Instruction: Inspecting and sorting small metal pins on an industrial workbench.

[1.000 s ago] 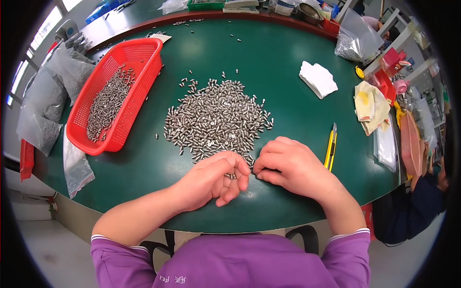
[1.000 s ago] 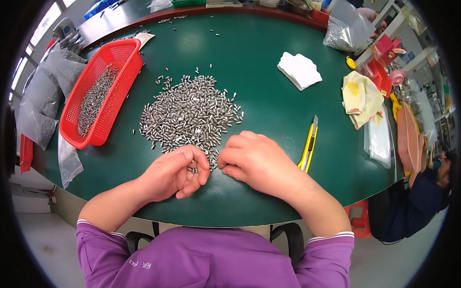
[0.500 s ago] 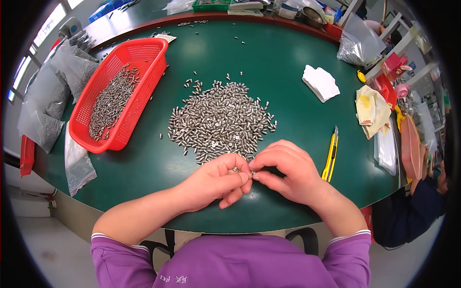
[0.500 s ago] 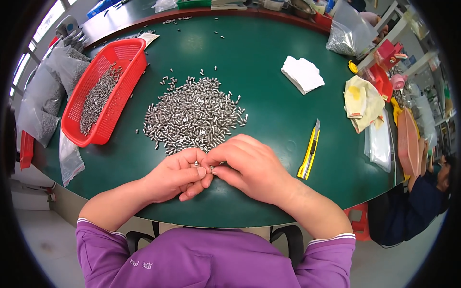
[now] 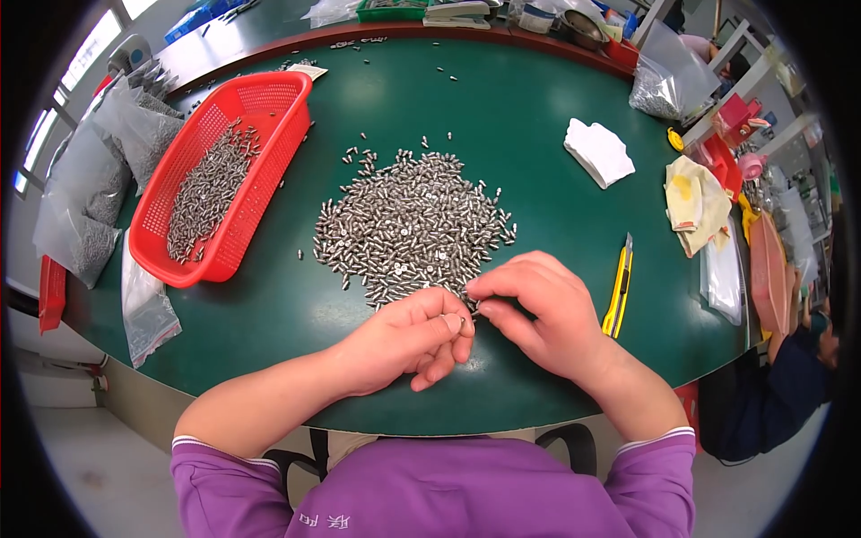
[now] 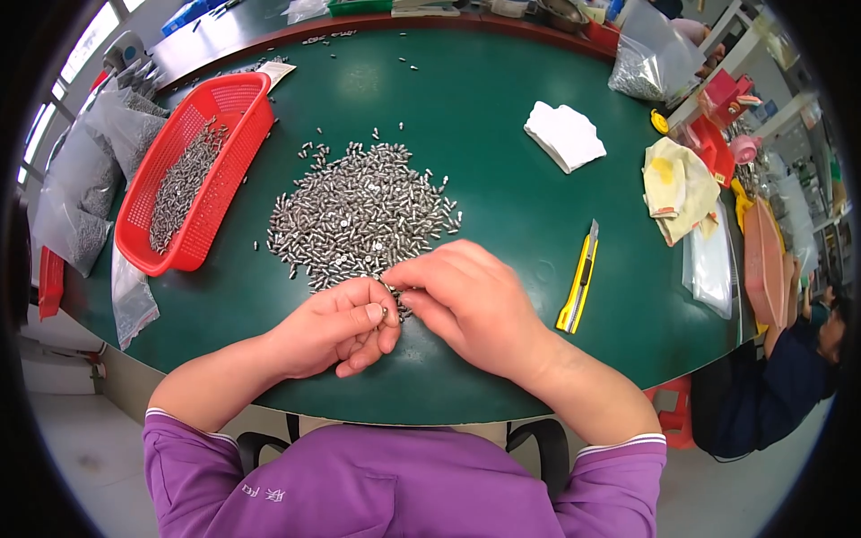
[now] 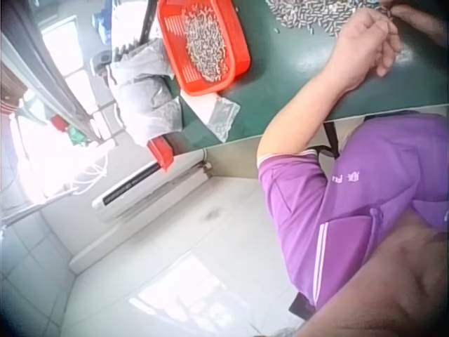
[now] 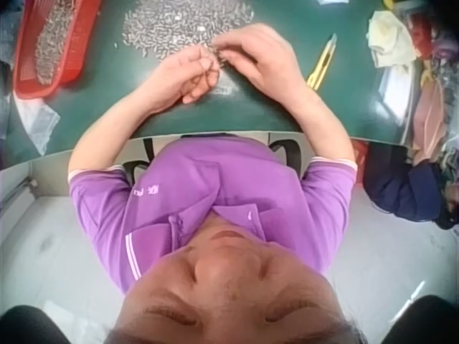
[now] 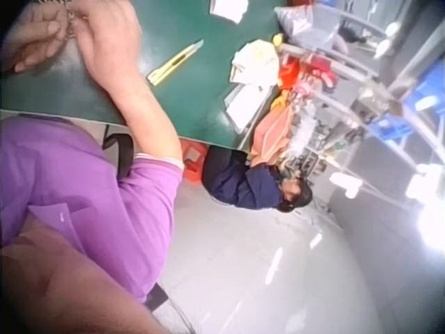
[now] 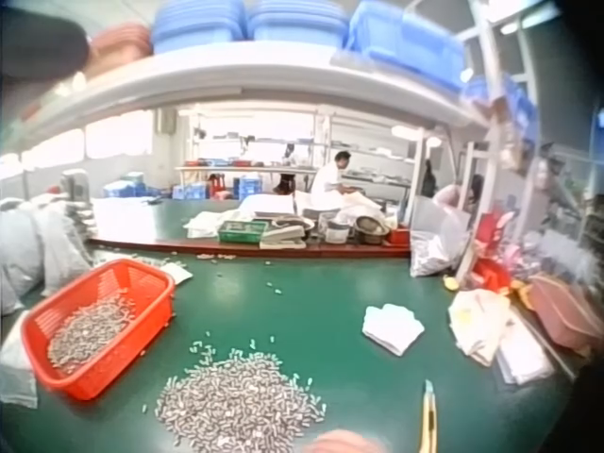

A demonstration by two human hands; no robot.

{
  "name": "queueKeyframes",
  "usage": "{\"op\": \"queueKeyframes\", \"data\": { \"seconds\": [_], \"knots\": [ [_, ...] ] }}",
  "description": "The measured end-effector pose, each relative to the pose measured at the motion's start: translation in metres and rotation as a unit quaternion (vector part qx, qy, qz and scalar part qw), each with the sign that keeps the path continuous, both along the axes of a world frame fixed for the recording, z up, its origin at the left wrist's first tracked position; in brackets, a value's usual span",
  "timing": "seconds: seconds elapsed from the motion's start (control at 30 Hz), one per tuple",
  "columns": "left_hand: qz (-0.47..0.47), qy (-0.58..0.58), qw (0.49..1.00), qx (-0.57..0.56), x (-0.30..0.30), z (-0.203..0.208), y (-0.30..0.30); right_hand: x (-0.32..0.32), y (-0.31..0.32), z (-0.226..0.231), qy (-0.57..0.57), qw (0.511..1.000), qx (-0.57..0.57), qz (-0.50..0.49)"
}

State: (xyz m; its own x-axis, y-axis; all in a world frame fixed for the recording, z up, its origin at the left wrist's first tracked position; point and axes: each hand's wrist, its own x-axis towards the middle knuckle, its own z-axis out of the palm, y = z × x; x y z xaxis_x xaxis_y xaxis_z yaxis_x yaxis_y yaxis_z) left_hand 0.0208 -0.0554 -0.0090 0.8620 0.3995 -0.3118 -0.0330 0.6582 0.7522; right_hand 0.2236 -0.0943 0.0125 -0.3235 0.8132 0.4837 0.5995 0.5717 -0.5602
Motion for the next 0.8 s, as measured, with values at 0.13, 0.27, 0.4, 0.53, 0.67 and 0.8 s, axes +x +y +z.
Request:
{"op": "queueKeyframes", "data": {
  "seconds": [0.13,0.27,0.4,0.53,0.67,0.8],
  "knots": [
    [-0.002,0.000,1.000,-0.005,-0.0004,0.0001,0.0008,0.0092,0.0028,-0.0001,-0.067,0.997,-0.036,-0.012],
    [0.015,-0.014,1.000,-0.021,-0.0025,0.0015,0.0016,0.0096,0.0009,-0.0018,-0.087,0.993,-0.083,0.009],
    [0.029,-0.011,0.999,-0.029,-0.0030,0.0004,0.0032,0.0084,-0.0002,-0.0027,-0.111,0.989,-0.094,0.014],
    [0.032,-0.017,0.999,-0.027,-0.0026,0.0000,0.0027,0.0078,-0.0009,-0.0041,-0.128,0.986,-0.108,0.005],
    [0.025,0.001,1.000,-0.013,-0.0013,-0.0006,0.0021,0.0047,0.0003,-0.0047,-0.096,0.991,-0.090,0.012],
    [0.018,0.018,1.000,0.004,-0.0005,0.0025,0.0007,0.0023,-0.0010,-0.0036,-0.031,0.998,-0.047,0.040]
  ]
}}
